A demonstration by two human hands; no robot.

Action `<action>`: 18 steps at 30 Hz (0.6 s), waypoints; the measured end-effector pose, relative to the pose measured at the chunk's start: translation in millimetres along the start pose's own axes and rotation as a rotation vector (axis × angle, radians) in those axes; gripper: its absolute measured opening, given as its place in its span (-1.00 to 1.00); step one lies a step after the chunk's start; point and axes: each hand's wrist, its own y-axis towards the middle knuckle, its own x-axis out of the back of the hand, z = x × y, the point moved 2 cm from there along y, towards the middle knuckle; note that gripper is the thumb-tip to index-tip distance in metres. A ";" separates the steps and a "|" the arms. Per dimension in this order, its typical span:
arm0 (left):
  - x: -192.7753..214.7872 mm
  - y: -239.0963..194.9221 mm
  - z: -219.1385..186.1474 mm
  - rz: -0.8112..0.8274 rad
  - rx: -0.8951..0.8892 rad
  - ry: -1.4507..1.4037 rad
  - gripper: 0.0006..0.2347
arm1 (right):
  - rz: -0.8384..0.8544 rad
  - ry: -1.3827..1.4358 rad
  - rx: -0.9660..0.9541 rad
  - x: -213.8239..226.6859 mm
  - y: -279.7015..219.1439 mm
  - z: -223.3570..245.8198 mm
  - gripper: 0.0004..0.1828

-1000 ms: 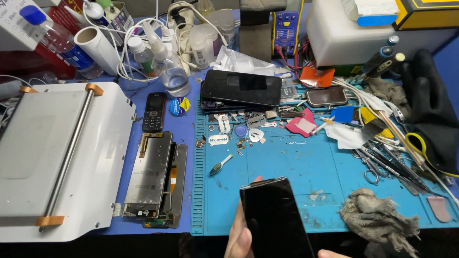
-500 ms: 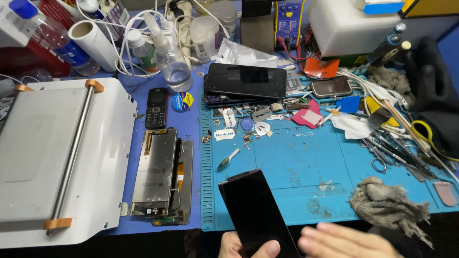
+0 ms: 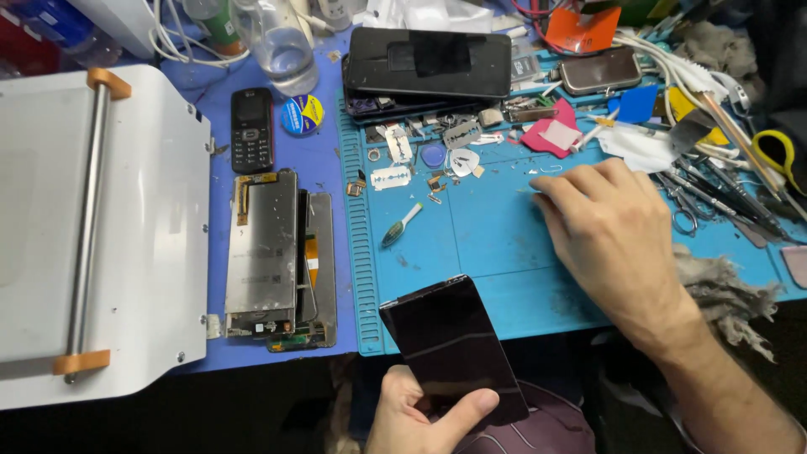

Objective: Cleaning and inspecting a smartphone screen assembly during a remanufacturing process.

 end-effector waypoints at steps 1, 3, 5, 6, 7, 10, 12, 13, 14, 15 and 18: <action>0.6 0.4 1.5 -0.022 0.100 0.006 -0.88 | -0.021 -0.041 0.016 -6.2 5.8 0.9 -0.91; 1.7 1.9 -8.2 -0.049 0.171 0.018 -0.87 | -0.072 -0.091 0.031 -13.7 14.0 2.3 -0.96; -0.4 0.7 -23.4 -0.030 0.295 -0.253 -0.92 | -0.017 -0.056 0.048 -21.1 15.0 4.0 -0.91; 2.4 5.2 -21.9 -0.032 0.270 -0.247 -0.92 | -0.043 -0.062 0.049 -24.7 18.6 2.2 -0.91; 3.8 6.6 -18.1 -0.039 0.288 -0.202 -0.91 | 0.016 -0.091 0.051 -29.0 17.8 0.7 -0.88; 5.8 10.8 -0.3 -0.036 0.274 -0.147 -0.89 | 0.064 -0.083 0.044 -35.3 16.5 -2.1 -0.84; 5.6 12.0 0.9 -0.024 0.247 -0.136 -0.83 | 0.058 -0.044 0.035 -22.4 11.3 -2.3 -0.84; 5.1 11.7 -3.7 -0.017 0.288 -0.179 -0.87 | 0.126 0.147 -0.031 -10.4 7.1 -2.6 -0.89; 4.7 11.6 -8.3 -0.010 0.329 -0.223 -0.90 | 0.193 0.337 -0.097 1.2 3.0 -2.6 -0.91; 5.2 11.0 0.2 -0.010 0.331 -0.222 -0.90 | 0.195 0.339 -0.099 15.6 -5.6 -6.1 -0.91; 5.1 13.5 20.2 -0.017 0.222 -0.172 -0.62 | 0.522 0.977 -0.380 35.2 -49.5 -27.5 -0.92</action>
